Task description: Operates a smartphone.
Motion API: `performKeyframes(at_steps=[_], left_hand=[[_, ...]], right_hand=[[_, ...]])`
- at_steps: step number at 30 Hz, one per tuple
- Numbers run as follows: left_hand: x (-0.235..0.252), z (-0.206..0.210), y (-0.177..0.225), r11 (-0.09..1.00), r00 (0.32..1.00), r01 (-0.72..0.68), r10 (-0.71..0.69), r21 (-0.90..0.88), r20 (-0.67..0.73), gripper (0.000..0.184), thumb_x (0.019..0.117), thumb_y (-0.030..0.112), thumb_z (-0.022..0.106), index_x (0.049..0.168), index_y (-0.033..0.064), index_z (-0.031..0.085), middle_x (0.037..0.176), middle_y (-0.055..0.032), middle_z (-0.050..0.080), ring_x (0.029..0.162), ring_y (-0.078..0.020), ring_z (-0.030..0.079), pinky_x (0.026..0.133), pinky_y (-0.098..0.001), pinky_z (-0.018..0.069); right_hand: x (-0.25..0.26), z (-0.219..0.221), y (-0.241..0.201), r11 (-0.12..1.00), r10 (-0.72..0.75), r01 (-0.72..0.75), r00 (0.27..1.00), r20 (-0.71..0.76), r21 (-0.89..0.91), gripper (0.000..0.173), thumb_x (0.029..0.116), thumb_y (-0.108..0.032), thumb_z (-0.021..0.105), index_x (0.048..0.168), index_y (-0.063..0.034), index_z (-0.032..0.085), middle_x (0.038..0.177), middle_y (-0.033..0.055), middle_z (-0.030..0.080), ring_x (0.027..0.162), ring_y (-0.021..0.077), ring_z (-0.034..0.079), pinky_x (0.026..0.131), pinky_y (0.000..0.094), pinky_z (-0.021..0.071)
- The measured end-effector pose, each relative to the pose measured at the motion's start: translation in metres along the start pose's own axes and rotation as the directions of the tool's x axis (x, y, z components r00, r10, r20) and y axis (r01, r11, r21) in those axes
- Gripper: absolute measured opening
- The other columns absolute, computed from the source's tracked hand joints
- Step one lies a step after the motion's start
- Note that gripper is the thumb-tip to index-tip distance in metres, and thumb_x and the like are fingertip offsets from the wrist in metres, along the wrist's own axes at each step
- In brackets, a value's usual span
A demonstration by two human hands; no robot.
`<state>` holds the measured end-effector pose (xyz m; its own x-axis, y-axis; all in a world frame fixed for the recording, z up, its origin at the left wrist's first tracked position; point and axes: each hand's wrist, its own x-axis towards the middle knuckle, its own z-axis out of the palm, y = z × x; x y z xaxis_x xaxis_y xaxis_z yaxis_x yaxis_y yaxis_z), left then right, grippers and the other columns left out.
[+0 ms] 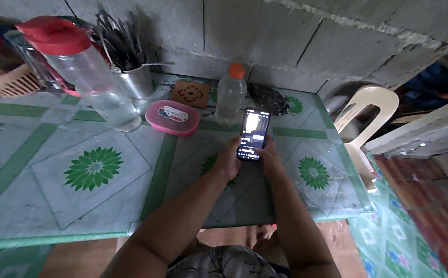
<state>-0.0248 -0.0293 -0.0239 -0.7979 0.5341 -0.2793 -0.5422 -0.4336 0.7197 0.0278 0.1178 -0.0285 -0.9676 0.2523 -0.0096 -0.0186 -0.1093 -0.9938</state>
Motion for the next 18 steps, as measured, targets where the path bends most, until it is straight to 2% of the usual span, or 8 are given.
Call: performKeyframes(at_steps=[2, 4, 8, 12, 18], left_hand=[[0.0004, 0.0001, 0.0007, 1.0, 1.0, 0.008, -0.008, -0.003, -0.012, 0.043, 0.1111, 0.037, 0.038, 0.143, 0.0097, 0.047, 0.125, -0.0152, 0.066, 0.109, -0.0255, 0.068, 0.093, -0.0409, 0.0571], [-0.0001, -0.0001, 0.0014, 1.0, 1.0, 0.008, -0.008, -0.01, -0.009, 0.043, 0.1112, 0.037, 0.037, 0.144, 0.0104, 0.046, 0.126, -0.0148, 0.065, 0.11, -0.0254, 0.067, 0.094, -0.041, 0.0567], [-0.0011, 0.0, 0.0017, 1.0, 1.0, -0.009, 0.009, -0.01, 0.011, 0.043, 0.1117, 0.037, 0.035, 0.143, 0.0109, 0.047, 0.126, -0.0139, 0.065, 0.111, -0.0248, 0.067, 0.095, -0.0411, 0.0561], [-0.0021, 0.0014, 0.0033, 1.0, 1.0, -0.008, 0.008, -0.015, 0.014, 0.04, 0.1119, 0.035, 0.035, 0.142, 0.0108, 0.048, 0.124, -0.0146, 0.066, 0.109, -0.0251, 0.068, 0.093, -0.041, 0.0568], [-0.0022, 0.0013, 0.003, 1.0, 1.0, -0.011, 0.012, -0.018, 0.02, 0.04, 0.1121, 0.034, 0.035, 0.141, 0.01, 0.048, 0.123, -0.0152, 0.066, 0.108, -0.0257, 0.068, 0.094, -0.0411, 0.0567]], right_hand=[[-0.0019, 0.0032, -0.0035, 1.0, 0.013, -0.013, 1.0, 0.009, -0.024, 0.087, 0.0841, 0.011, 0.06, 0.157, -0.0107, 0.019, 0.133, 0.0147, 0.061, 0.112, 0.0197, 0.067, 0.094, 0.0384, 0.0584], [-0.0029, 0.004, -0.0058, 0.996, 0.033, -0.032, 0.999, 0.006, -0.079, 0.093, 0.0824, 0.013, 0.063, 0.159, -0.0118, 0.016, 0.135, 0.0158, 0.06, 0.113, 0.0207, 0.068, 0.095, 0.0391, 0.0586], [-0.0032, 0.0054, -0.0082, 0.988, 0.038, -0.039, 0.999, -0.008, -0.151, 0.095, 0.0853, 0.01, 0.066, 0.161, -0.0144, 0.014, 0.137, 0.0174, 0.059, 0.114, 0.0224, 0.067, 0.096, 0.0407, 0.0583], [-0.0018, 0.0049, -0.0054, 0.988, 0.008, -0.009, 1.0, -0.008, -0.155, 0.092, 0.0874, 0.008, 0.066, 0.16, -0.0121, 0.014, 0.134, 0.0173, 0.061, 0.111, 0.0216, 0.069, 0.094, 0.0392, 0.0595], [-0.0019, 0.0055, -0.0067, 0.982, -0.002, -0.001, 1.0, -0.019, -0.19, 0.09, 0.0887, 0.008, 0.066, 0.16, -0.0109, 0.015, 0.136, 0.0184, 0.059, 0.113, 0.0227, 0.068, 0.095, 0.0397, 0.0591]])
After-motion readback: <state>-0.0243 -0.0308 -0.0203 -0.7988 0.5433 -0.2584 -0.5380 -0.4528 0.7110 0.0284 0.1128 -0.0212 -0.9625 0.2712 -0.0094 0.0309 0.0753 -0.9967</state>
